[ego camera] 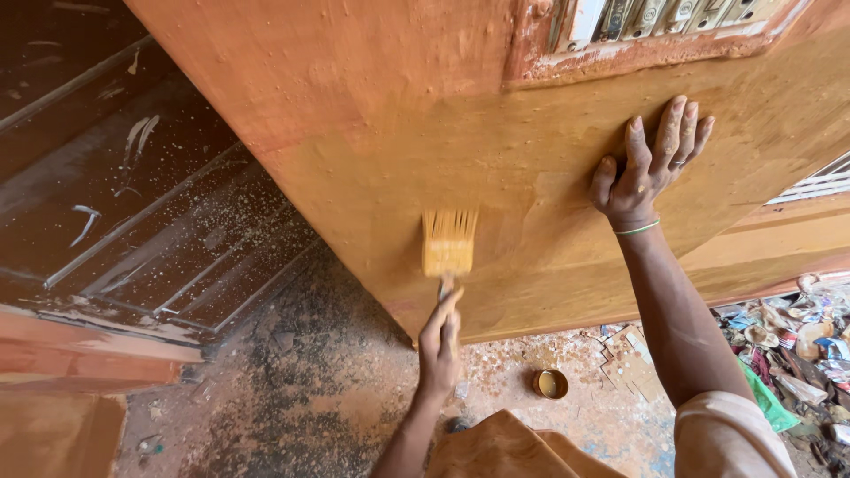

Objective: The person paints a wall section with a brush, applying yellow paint in steady strokes. The person repeatedly dips the brush into a small container on the floor to reload paint and continues brushing the same wall area near a window and electrical switchboard.

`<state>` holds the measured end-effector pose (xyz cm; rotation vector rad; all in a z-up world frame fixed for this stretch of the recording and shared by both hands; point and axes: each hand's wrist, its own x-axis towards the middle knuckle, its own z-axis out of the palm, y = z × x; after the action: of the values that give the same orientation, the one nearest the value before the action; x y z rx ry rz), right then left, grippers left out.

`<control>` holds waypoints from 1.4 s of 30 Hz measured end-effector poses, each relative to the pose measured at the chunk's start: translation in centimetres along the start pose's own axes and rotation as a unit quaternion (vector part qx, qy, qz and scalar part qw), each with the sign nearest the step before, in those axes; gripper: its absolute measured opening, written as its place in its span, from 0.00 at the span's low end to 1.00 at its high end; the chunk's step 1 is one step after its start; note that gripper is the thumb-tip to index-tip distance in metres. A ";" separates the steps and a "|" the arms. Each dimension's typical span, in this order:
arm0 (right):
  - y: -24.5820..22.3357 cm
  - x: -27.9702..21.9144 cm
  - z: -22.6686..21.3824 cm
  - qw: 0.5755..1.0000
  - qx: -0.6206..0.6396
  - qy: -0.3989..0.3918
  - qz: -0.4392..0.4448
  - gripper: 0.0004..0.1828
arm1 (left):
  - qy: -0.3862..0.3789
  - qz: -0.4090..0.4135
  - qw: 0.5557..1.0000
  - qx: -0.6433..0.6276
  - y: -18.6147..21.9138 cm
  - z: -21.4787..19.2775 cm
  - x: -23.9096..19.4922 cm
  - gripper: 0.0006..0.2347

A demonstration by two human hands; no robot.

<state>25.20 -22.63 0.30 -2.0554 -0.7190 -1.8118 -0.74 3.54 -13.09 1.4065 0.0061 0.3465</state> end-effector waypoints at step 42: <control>0.2 0.0 -0.2 1.000 -0.002 -0.020 -0.004 0.28 | 0.335 -0.216 0.901 0.171 -9.5 -9.9 -10.0 0.24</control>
<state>25.16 -22.91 0.34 -2.0986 -0.7359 -1.7824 -10.11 9.46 -25.96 1.5177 0.9741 0.4556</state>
